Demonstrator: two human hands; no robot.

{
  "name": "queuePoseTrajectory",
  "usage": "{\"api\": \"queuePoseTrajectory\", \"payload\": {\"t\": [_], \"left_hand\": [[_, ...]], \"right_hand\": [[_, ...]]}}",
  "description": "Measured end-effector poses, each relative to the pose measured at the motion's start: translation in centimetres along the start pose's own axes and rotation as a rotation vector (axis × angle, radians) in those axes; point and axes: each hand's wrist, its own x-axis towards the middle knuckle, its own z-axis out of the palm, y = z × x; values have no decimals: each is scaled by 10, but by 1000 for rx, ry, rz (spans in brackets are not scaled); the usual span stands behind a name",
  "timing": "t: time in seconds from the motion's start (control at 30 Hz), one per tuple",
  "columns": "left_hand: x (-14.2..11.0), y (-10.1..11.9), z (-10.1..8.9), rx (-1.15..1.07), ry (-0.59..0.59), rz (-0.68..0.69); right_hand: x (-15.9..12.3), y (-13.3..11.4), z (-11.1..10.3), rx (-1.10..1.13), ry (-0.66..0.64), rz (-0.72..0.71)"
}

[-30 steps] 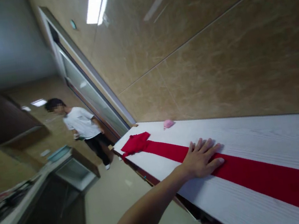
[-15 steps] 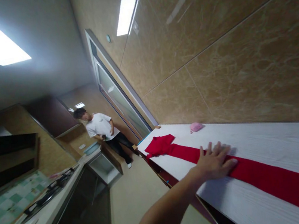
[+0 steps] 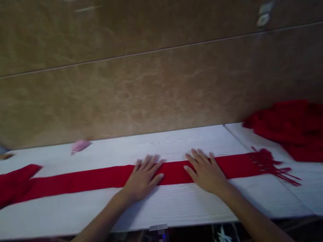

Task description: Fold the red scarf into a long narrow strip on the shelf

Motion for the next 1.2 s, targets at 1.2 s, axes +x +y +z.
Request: {"api": "queuePoseTrajectory", "payload": {"t": [1.2], "left_hand": [[-202, -244, -79, 254, 217, -743]], "right_hand": [[2, 62, 66, 157, 402, -444]]}}
